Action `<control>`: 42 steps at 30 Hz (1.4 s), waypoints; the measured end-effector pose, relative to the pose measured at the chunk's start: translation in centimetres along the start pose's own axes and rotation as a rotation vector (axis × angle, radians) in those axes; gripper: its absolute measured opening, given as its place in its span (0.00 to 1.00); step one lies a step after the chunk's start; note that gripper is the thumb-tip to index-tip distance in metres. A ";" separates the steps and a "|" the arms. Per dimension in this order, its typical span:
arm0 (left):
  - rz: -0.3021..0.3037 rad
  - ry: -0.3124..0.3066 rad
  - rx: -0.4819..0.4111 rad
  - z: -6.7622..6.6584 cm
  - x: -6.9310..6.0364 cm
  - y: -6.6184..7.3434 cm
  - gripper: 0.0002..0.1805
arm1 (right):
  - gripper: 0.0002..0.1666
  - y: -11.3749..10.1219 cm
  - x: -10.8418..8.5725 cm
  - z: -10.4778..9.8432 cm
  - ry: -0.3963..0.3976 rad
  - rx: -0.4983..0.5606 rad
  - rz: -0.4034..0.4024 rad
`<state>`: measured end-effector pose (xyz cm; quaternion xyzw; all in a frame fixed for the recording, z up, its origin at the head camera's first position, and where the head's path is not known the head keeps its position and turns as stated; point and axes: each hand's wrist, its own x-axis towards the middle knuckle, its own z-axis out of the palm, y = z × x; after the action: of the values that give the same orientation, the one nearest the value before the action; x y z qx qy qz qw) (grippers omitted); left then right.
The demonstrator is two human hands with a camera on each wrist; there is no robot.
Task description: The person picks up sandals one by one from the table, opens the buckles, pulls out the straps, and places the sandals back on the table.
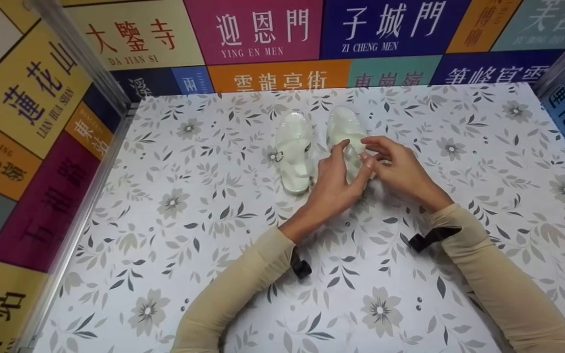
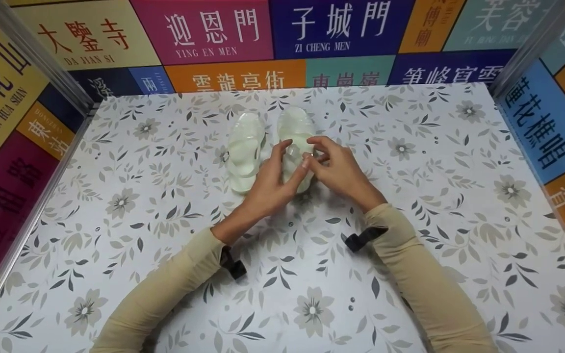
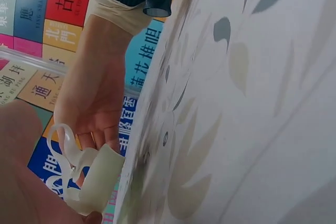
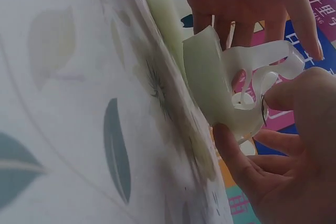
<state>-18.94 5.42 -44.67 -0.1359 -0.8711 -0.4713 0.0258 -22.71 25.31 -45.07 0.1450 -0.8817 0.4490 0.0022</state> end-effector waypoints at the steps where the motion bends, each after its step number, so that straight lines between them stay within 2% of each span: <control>1: 0.005 -0.001 0.000 -0.1 -0.2 0.0 0.43 | 0.30 -0.1 -0.1 0.0 -0.004 0.007 -0.011; 8: 0.013 -0.042 0.003 -0.8 -1.7 -0.4 0.43 | 0.28 -0.9 -1.2 0.3 -0.035 0.052 -0.049; 15: 0.036 -0.093 0.029 -1.4 -3.2 -0.2 0.45 | 0.24 -1.1 -2.2 0.6 -0.061 0.021 -0.070; 22: 0.032 -0.145 0.032 -2.0 -4.5 -0.4 0.45 | 0.14 -1.3 -3.0 1.1 -0.119 0.069 -0.091; 26: 0.025 -0.175 0.032 -2.4 -5.1 -0.7 0.45 | 0.12 -1.3 -3.4 1.7 -0.134 0.083 -0.095; 30: 0.018 -0.198 0.048 -2.8 -5.4 -1.1 0.45 | 0.11 -1.4 -3.6 2.2 -0.136 0.095 -0.089; 36: 0.072 -0.237 0.046 -3.6 -5.7 -1.6 0.45 | 0.10 -1.6 -3.9 2.5 -0.138 0.083 -0.071; 42: 0.125 -0.322 0.171 -5.3 -5.3 -1.4 0.44 | 0.12 -1.8 -3.8 2.4 -0.181 0.087 -0.038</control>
<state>-14.68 -0.86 -43.79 -0.2605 -0.8907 -0.3652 -0.0732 -18.30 23.41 -45.58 0.2014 -0.8550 0.4719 -0.0751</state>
